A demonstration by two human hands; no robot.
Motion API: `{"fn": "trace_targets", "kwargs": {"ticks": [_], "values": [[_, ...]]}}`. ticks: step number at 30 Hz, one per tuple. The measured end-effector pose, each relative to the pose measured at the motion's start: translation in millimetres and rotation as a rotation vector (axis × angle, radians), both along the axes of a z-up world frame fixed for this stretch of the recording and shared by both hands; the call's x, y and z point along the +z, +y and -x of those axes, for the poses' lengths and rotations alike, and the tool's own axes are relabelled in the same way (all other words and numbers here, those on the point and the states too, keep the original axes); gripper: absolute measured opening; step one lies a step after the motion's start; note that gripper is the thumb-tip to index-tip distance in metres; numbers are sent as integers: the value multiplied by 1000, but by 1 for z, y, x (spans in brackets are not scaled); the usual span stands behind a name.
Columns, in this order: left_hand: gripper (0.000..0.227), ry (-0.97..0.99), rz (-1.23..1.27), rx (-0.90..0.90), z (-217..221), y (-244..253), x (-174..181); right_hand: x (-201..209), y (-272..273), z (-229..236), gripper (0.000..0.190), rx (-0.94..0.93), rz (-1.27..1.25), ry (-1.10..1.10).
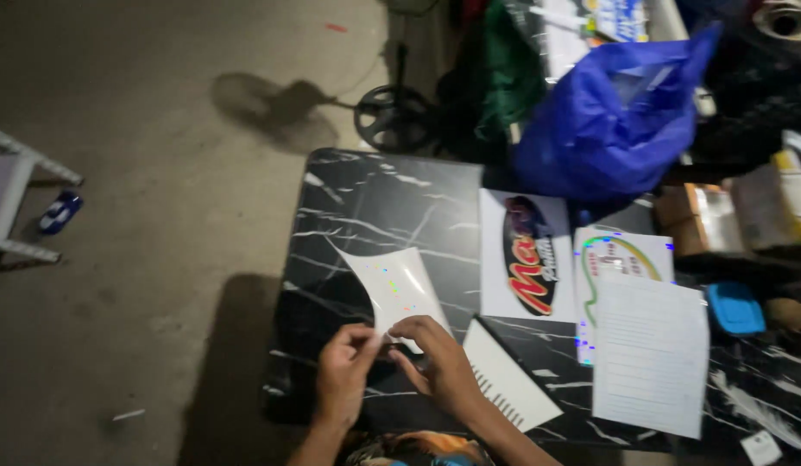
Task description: The person places printed stickers onto a table and covers them with clear laminating sheets. They smooth the sheets over the stickers using their hands and a white plastic squeegee tool to remove air bubbles and ensure adhesion.
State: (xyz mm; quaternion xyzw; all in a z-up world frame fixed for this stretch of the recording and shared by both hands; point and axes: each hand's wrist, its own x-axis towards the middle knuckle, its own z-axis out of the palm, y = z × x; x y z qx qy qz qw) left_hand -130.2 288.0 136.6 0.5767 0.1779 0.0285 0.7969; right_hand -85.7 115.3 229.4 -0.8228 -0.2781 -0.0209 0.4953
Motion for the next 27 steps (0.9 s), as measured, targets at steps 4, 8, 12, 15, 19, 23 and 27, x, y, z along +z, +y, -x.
{"fn": "trace_targets", "kwargs": {"ticks": [4, 8, 12, 15, 19, 23, 27], "values": [[14, -38, 135, 15, 9, 7, -7, -4, 29, 5, 30, -55, 83, -8], [17, 39, 196, -6, 15, 18, 2, -10, 39, 9, 27, -84, 120, -34], [19, 30, 237, -68, 14, 28, 17, 0, 47, 12, 22, -96, 100, 27], [19, 32, 236, -93, 14, 32, 16, 7, 50, 12, 22, -95, 129, 47], [20, 30, 217, -112, 16, 39, 16, 15, 57, 14, 23, -92, 132, 123], [20, 15, 160, -127, 13, 44, 9, 3, 57, 10, 23, -84, 35, 205], [17, 21, 340, -117, 11, 47, 8, -3, 56, 8, 19, -49, -52, 231]]}}
